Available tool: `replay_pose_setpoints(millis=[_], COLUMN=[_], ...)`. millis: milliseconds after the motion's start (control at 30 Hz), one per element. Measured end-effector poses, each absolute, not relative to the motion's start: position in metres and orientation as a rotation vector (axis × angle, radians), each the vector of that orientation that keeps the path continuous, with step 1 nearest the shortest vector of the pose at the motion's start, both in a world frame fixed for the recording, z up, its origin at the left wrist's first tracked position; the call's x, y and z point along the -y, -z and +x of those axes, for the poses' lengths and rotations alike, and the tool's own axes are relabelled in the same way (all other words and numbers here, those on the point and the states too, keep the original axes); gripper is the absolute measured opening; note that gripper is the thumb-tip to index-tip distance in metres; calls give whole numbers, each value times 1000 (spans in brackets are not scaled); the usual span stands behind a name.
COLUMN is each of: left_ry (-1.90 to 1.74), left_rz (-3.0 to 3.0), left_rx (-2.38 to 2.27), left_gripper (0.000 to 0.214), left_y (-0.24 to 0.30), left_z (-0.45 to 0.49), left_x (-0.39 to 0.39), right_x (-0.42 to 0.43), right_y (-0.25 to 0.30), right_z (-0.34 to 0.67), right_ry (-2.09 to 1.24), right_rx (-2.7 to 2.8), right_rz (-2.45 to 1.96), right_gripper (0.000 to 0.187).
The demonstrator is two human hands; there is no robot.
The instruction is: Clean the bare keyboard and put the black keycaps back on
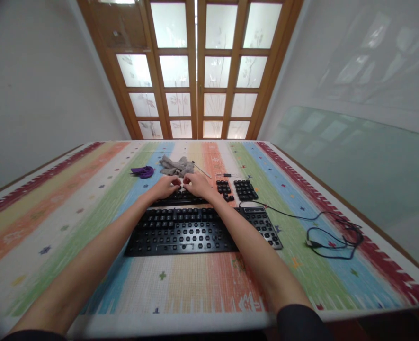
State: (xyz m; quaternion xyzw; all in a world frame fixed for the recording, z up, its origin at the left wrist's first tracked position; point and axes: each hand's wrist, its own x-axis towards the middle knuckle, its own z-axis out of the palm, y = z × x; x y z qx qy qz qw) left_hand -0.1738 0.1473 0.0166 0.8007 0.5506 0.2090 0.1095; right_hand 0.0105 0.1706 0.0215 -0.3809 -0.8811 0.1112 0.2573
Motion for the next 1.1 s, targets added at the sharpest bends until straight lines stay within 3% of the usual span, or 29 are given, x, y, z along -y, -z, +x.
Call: replay_pose_setpoints(millis=[300,500,767,1100], left_ry=[-830,-1150,-1100,-1089], left_rz=[2273,2183,2478,2572], left_rx=[-1615,-1424,-1201,-1089], left_gripper=[21,25,14,16], left_y=[-28,-41,-26,-7], left_z=[-170,-169,-166,-159], left_x=[-143,-96,-9,3], right_x=[-123,-78,-49,-39], right_y=[-34,-28,-19,-10], right_z=[59,74,71,57], right_ry=[-498,-578,-569,-360], right_rx=[2260,2272,2274,2360], right_rz=[-844,-768,-687,-615], right_gripper=[1,2,5,5])
